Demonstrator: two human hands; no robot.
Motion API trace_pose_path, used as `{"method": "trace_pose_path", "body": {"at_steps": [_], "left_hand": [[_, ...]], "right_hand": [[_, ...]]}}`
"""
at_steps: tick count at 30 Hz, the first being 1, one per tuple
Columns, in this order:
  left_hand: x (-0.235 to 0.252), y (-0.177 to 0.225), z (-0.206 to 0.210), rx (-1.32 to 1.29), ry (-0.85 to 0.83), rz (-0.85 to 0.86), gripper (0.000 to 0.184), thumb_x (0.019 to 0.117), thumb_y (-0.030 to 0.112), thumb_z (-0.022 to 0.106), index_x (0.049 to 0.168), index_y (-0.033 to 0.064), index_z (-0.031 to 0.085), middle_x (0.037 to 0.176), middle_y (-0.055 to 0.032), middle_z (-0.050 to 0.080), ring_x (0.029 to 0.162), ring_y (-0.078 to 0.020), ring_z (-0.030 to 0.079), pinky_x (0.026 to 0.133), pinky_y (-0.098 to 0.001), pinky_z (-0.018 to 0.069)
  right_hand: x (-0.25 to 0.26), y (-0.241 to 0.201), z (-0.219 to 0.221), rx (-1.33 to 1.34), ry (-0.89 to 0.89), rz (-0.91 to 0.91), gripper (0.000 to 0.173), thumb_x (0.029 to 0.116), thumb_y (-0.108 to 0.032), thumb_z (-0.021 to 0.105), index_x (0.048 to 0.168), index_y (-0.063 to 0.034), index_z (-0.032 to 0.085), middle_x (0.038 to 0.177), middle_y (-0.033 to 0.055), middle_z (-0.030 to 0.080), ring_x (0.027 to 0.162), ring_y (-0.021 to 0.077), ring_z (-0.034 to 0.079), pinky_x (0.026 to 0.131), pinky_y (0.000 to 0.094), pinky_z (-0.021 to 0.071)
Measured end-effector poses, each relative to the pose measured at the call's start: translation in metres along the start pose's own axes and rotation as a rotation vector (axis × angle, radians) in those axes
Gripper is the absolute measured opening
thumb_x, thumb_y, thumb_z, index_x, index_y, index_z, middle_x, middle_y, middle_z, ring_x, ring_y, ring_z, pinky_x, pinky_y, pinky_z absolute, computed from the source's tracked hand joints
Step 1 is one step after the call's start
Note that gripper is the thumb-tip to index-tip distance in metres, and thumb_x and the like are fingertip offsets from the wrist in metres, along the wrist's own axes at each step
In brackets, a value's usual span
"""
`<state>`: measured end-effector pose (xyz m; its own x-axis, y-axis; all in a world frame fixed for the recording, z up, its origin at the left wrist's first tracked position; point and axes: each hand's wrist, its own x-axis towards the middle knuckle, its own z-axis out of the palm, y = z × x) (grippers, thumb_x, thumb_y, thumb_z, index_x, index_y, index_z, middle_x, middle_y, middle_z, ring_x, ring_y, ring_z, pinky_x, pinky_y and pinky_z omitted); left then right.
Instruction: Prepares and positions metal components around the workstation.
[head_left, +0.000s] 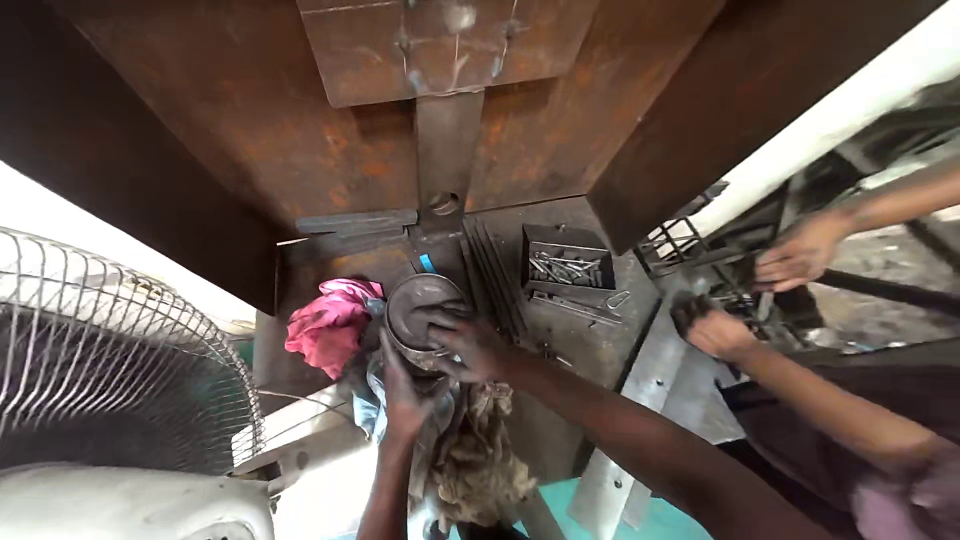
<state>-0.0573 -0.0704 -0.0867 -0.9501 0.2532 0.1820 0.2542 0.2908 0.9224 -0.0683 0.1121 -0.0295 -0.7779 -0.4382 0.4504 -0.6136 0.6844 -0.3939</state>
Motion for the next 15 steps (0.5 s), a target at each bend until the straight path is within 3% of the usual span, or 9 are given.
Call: {"method": "trace_pose_path", "body": {"at_steps": [2, 4, 6, 7, 8, 10, 11, 12, 15], "left_hand": [[-0.011, 0.003, 0.009, 0.1, 0.088, -0.036, 0.131, 0.068, 0.024, 0.092, 0.163, 0.0043, 0.004, 0.162, -0.0237, 0.031, 0.145, -0.0352, 0.042, 0.116, -0.0527, 0.0406], [-0.032, 0.007, 0.014, 0.381, 0.149, -0.053, 0.103, 0.0727, 0.031, 0.085, 0.153, -0.0086, 0.033, 0.149, -0.0324, 0.046, 0.136, -0.0471, 0.049, 0.111, -0.0615, 0.0412], [-0.054, 0.003, 0.015, 0.648, 0.0, -0.178, 0.094, 0.0737, 0.048, 0.082, 0.147, -0.0015, 0.05, 0.15, -0.0336, 0.045, 0.141, -0.0531, 0.041, 0.116, -0.0682, 0.0277], [-0.062, -0.005, 0.014, 0.741, -0.108, -0.24, 0.095, 0.0779, 0.057, 0.077, 0.15, 0.0033, 0.049, 0.153, -0.0335, 0.042, 0.144, -0.0534, 0.036, 0.119, -0.0679, 0.0214], [-0.067, -0.014, 0.012, 0.815, -0.19, -0.268, 0.092, 0.0838, 0.06, 0.072, 0.152, 0.0047, 0.047, 0.152, -0.032, 0.045, 0.143, -0.0518, 0.039, 0.121, -0.0652, 0.0224], [-0.063, -0.024, 0.008, 0.884, -0.247, -0.232, 0.072, 0.0938, 0.048, 0.066, 0.148, 0.0031, 0.052, 0.14, -0.0276, 0.058, 0.131, -0.0466, 0.054, 0.115, -0.0604, 0.035], [-0.055, -0.024, 0.006, 0.858, -0.243, -0.242, 0.06, 0.0961, 0.038, 0.066, 0.143, 0.0028, 0.057, 0.136, -0.0256, 0.062, 0.127, -0.0439, 0.058, 0.112, -0.0594, 0.0385], [-0.045, -0.023, 0.005, 0.844, -0.25, -0.278, 0.052, 0.0981, 0.034, 0.063, 0.14, 0.0042, 0.06, 0.134, -0.0222, 0.064, 0.125, -0.0402, 0.06, 0.111, -0.0574, 0.0397], [-0.025, -0.021, 0.009, 0.885, -0.275, -0.371, 0.047, 0.1006, 0.033, 0.057, 0.138, 0.0053, 0.062, 0.132, -0.0179, 0.067, 0.124, -0.0355, 0.062, 0.112, -0.053, 0.0407]], "right_hand": [[0.0, 0.006, -0.005, 0.059, 0.007, 0.007, 0.028, 0.0843, -0.028, 0.074, 0.092, -0.0008, 0.074, 0.128, 0.0172, 0.069, 0.118, 0.0335, 0.067, 0.102, 0.0526, 0.0533], [-0.001, -0.001, -0.018, 0.07, -0.059, 0.052, 0.036, 0.0841, -0.033, 0.079, 0.1, -0.0006, 0.075, 0.128, 0.0163, 0.069, 0.121, 0.033, 0.065, 0.105, 0.0526, 0.0515], [0.008, -0.013, -0.034, -0.035, -0.085, 0.147, 0.057, 0.0789, -0.048, 0.082, 0.112, -0.0038, 0.073, 0.125, 0.0158, 0.07, 0.124, 0.0353, 0.062, 0.105, 0.0559, 0.049], [0.019, -0.021, -0.042, -0.101, -0.129, 0.251, 0.072, 0.0728, -0.058, 0.084, 0.124, -0.0087, 0.07, 0.135, 0.0162, 0.064, 0.133, 0.0387, 0.054, 0.108, 0.0613, 0.0434], [0.033, -0.027, -0.05, -0.129, -0.204, 0.373, 0.092, 0.0653, -0.064, 0.087, 0.14, -0.0166, 0.062, 0.151, 0.0179, 0.052, 0.143, 0.0445, 0.04, 0.111, 0.0685, 0.034], [0.065, -0.025, -0.053, -0.131, -0.411, 0.568, 0.125, 0.0563, -0.07, 0.089, 0.161, -0.0371, 0.03, 0.17, 0.0199, 0.017, 0.154, 0.0513, 0.013, 0.115, 0.0767, 0.0173], [0.076, -0.018, -0.048, -0.115, -0.522, 0.624, 0.132, 0.0566, -0.072, 0.089, 0.164, -0.0409, 0.018, 0.171, 0.0213, 0.009, 0.153, 0.0527, 0.013, 0.113, 0.0781, 0.0204], [0.084, -0.011, -0.042, -0.104, -0.608, 0.643, 0.134, 0.0583, -0.073, 0.087, 0.165, -0.0401, 0.013, 0.17, 0.0235, 0.012, 0.15, 0.0529, 0.022, 0.107, 0.0748, 0.0326], [0.089, -0.008, -0.037, -0.079, -0.699, 0.634, 0.138, 0.0589, -0.07, 0.089, 0.166, -0.0342, 0.011, 0.17, 0.024, 0.009, 0.146, 0.0525, 0.03, 0.101, 0.0689, 0.0429]]}}
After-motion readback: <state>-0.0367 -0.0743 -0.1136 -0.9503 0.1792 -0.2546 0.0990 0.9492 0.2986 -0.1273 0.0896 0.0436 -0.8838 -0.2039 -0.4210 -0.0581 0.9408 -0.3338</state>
